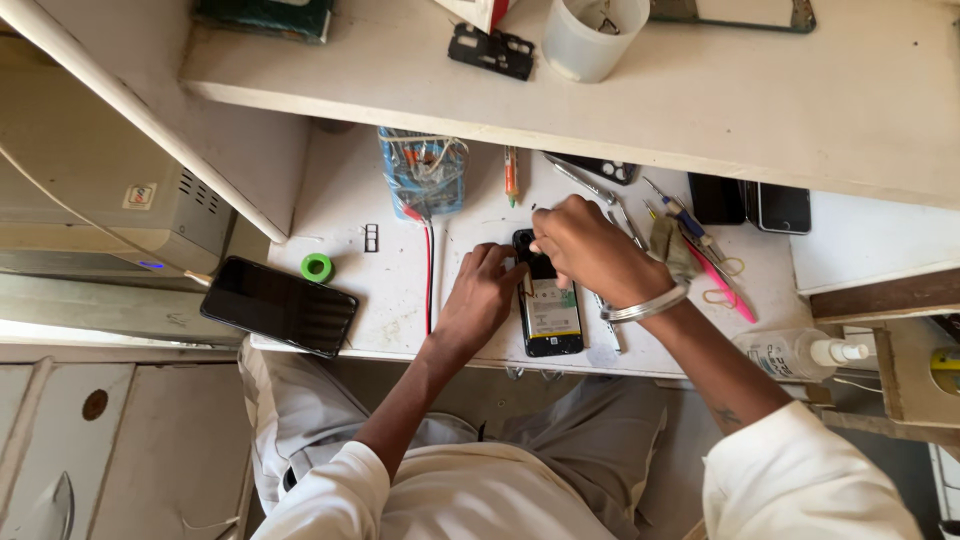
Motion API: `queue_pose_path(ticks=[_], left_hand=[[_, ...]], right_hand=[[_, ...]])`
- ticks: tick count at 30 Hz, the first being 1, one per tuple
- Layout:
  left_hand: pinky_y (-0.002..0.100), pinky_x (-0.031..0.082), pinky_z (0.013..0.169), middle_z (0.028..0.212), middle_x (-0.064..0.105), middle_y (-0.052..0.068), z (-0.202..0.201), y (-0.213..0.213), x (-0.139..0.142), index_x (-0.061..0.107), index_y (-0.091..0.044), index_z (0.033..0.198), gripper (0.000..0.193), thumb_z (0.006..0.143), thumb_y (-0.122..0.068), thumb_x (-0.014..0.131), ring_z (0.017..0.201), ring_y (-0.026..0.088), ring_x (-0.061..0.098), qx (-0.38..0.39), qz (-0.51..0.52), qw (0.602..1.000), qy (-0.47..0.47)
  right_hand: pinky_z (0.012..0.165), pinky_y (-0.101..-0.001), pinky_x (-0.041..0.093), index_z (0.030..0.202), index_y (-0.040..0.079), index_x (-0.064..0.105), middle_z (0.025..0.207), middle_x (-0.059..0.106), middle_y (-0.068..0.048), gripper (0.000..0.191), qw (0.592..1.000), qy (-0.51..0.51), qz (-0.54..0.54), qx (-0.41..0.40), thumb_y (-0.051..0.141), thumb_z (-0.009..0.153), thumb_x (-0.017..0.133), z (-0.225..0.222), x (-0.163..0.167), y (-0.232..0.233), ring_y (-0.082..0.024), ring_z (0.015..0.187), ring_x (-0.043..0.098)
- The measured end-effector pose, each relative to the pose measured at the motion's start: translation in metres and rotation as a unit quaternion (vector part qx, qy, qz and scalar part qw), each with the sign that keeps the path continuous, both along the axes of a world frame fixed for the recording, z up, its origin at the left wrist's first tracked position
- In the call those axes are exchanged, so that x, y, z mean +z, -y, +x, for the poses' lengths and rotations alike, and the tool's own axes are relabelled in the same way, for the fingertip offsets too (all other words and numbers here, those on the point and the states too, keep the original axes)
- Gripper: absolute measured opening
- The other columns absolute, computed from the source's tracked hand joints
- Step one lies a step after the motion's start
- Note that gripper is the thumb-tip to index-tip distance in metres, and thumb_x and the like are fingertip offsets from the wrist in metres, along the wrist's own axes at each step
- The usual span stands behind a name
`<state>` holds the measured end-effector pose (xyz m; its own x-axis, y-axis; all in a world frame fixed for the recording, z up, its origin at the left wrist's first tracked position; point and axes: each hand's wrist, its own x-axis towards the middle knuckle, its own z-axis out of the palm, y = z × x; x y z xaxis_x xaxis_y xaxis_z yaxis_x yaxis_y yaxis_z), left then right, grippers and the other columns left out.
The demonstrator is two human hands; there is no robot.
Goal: The person works on a disassembled smartphone at a repair workbench, holding the phone steady with one hand while using a screwdriver and small pry tools with the other to work around the camera module and internal components. They reposition the phone and pick up different tools as they continue the repair.
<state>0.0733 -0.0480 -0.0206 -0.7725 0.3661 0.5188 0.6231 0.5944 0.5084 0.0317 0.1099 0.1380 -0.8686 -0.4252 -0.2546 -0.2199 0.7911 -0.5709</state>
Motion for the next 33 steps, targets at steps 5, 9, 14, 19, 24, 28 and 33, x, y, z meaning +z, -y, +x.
queue_pose_path(ticks=[5,9,14,19,24,28,33], left_hand=[[0.044,0.048,0.098,0.122,0.063,0.019,-0.002,-0.002,-0.002,0.073,0.0,0.113,0.032,0.082,0.004,0.065,0.113,0.035,0.057,-0.002,0.002,1.0,0.007],[0.045,0.048,0.099,0.123,0.062,0.021,-0.006,-0.007,-0.002,0.067,0.001,0.117,0.031,0.086,-0.002,0.066,0.117,0.034,0.057,0.013,-0.054,0.998,-0.032],[0.049,0.046,0.104,0.13,0.059,0.022,-0.006,-0.006,0.002,0.058,0.001,0.133,0.039,0.097,-0.015,0.062,0.12,0.036,0.054,0.005,-0.042,0.998,0.054],[0.052,0.04,0.105,0.149,0.044,0.027,-0.006,-0.011,0.007,0.057,-0.01,0.145,0.053,0.1,-0.036,0.053,0.13,0.042,0.043,0.002,-0.081,0.996,0.032],[0.051,0.038,0.108,0.159,0.037,0.022,-0.006,-0.01,0.006,0.06,-0.011,0.143,0.058,0.102,-0.051,0.048,0.139,0.038,0.039,-0.021,-0.157,0.986,0.042],[0.05,0.039,0.106,0.158,0.039,0.022,-0.005,-0.01,0.005,0.062,-0.012,0.142,0.058,0.102,-0.051,0.049,0.138,0.037,0.04,-0.017,-0.153,0.987,0.039],[0.049,0.04,0.105,0.157,0.041,0.022,-0.003,-0.009,0.005,0.063,-0.011,0.14,0.056,0.102,-0.05,0.049,0.137,0.036,0.041,-0.014,-0.148,0.988,0.037]], right_hand=[[0.05,-0.0363,0.056,0.074,-0.011,0.059,0.062,0.061,-0.023,0.03,0.999,0.007,0.05,-0.014,0.009,0.095,0.068,-0.001,0.004,-0.007,-0.025,0.051,0.073],[0.051,-0.0333,0.057,0.081,-0.006,0.06,0.072,0.066,-0.016,0.016,0.997,0.006,-0.068,0.03,0.003,0.095,0.061,-0.01,-0.001,-0.02,-0.024,0.056,0.073],[0.062,-0.0344,0.056,0.09,-0.003,0.069,0.079,0.072,-0.016,0.005,0.989,-0.139,-0.058,-0.004,-0.001,0.085,0.069,-0.017,-0.005,-0.054,-0.022,0.067,0.073],[0.067,-0.036,0.056,0.093,-0.003,0.072,0.083,0.073,-0.017,0.012,0.986,-0.157,-0.038,-0.045,-0.005,0.081,0.071,-0.018,-0.016,-0.071,-0.023,0.072,0.073],[0.067,-0.0362,0.056,0.093,-0.003,0.073,0.083,0.072,-0.018,0.011,0.985,-0.157,-0.043,-0.066,-0.004,0.082,0.07,-0.016,-0.027,-0.07,-0.023,0.07,0.073],[0.066,-0.0387,0.054,0.094,-0.004,0.074,0.083,0.071,-0.02,0.014,0.984,-0.166,-0.012,-0.069,-0.003,0.08,0.071,-0.016,-0.029,-0.069,-0.028,0.069,0.071],[0.068,-0.0399,0.054,0.093,-0.004,0.073,0.083,0.072,-0.019,0.013,0.985,-0.167,-0.012,-0.041,-0.003,0.08,0.072,-0.018,-0.027,-0.068,-0.029,0.071,0.069]])
